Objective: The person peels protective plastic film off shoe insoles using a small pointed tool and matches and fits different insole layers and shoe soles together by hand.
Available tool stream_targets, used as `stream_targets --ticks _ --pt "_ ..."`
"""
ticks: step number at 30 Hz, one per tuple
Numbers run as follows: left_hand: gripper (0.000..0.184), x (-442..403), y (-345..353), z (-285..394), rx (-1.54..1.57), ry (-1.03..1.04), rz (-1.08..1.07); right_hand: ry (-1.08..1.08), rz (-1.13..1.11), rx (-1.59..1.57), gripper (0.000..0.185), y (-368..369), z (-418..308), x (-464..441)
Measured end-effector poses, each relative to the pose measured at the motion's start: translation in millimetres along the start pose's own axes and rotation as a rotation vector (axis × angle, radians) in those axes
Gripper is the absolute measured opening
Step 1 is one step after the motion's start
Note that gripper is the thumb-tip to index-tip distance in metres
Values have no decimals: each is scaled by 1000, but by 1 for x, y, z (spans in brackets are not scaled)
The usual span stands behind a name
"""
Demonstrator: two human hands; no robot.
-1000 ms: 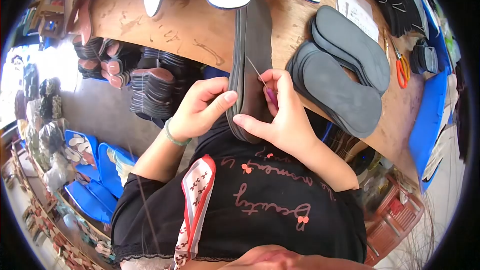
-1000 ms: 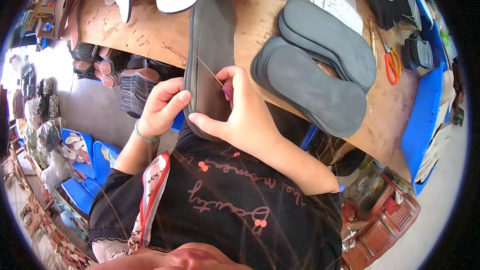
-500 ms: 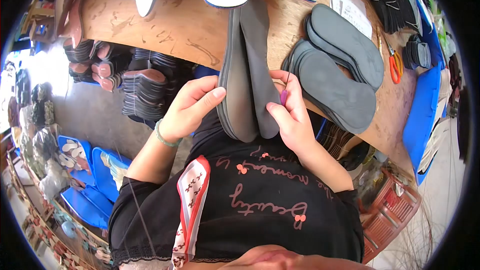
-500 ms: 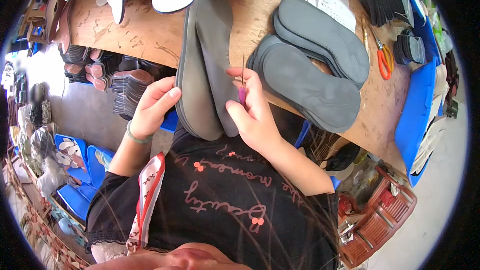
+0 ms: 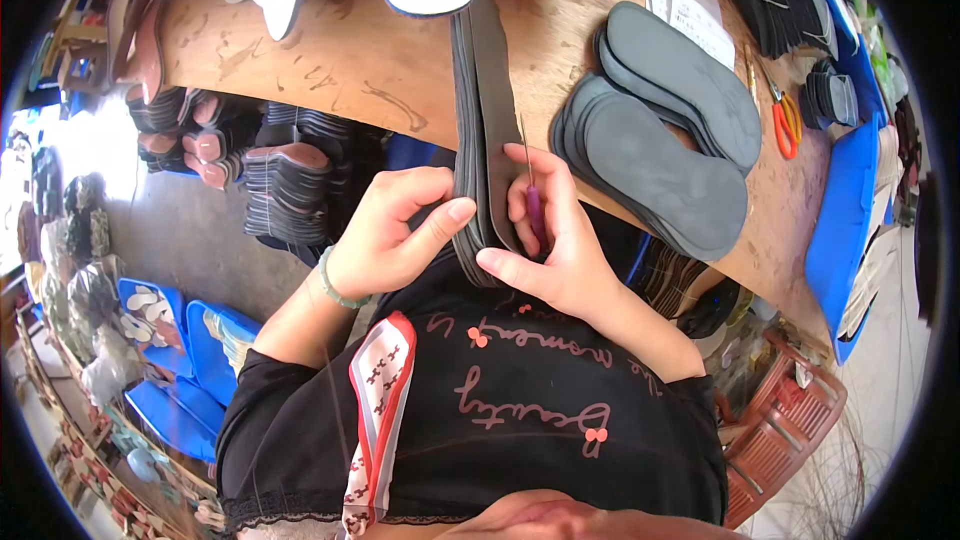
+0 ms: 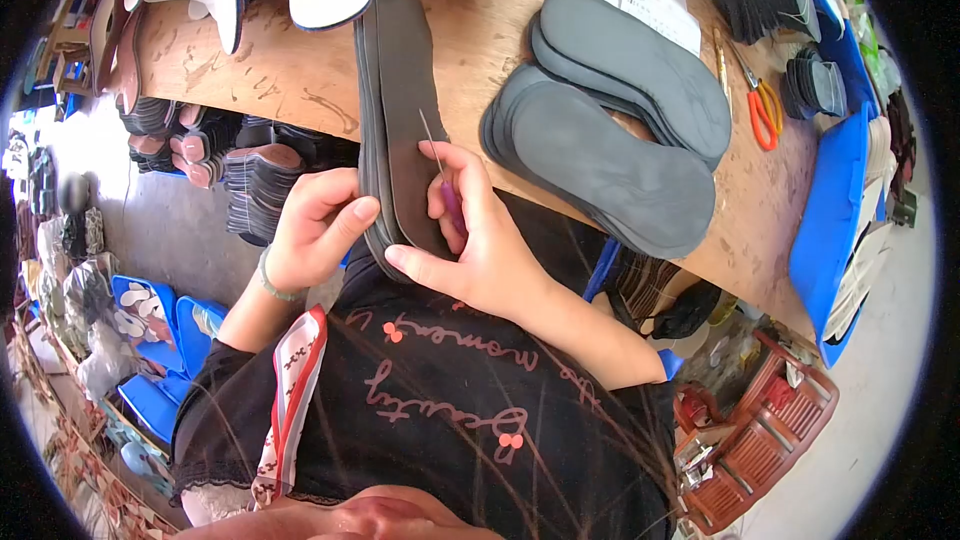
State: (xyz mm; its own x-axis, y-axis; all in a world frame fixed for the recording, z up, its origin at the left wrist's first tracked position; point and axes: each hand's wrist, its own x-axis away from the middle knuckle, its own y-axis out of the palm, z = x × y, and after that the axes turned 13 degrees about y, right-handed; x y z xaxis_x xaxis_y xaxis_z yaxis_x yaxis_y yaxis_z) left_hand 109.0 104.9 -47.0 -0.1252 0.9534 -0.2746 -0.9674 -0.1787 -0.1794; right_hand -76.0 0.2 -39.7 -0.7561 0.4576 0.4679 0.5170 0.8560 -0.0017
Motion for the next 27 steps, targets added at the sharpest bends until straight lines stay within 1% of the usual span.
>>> stream_targets --ticks 4,6,10,13,16,18,19,21,23,24,27 --pt "18 1 2 2 -91 15 8 10 26 -27 83 0 -2 0" --pt "18 -1 5 7 -163 49 -3 13 62 21 79 0 -8 3" --pt "18 -5 7 14 -183 97 15 32 91 117 70 -3 -19 9" --pt "19 -5 8 16 -212 101 15 22 64 42 64 -4 -14 9" --pt "20 -4 9 14 -202 91 22 -36 121 44 46 -3 -17 11" --pt "22 -3 9 15 -198 87 23 -46 148 169 29 -7 -21 14" --pt "23 -3 9 14 -191 56 28 -51 160 232 21 -8 -23 15" --pt "25 0 5 11 -177 -6 39 -59 205 194 14 -9 -19 15" --pt "27 3 1 13 -88 -111 75 -50 263 142 14 -11 -17 14" --pt "29 4 -2 14 -43 -163 94 -79 289 75 14 -12 -15 12" --pt "32 9 -6 11 3 -236 119 -57 197 73 16 -12 -16 12"
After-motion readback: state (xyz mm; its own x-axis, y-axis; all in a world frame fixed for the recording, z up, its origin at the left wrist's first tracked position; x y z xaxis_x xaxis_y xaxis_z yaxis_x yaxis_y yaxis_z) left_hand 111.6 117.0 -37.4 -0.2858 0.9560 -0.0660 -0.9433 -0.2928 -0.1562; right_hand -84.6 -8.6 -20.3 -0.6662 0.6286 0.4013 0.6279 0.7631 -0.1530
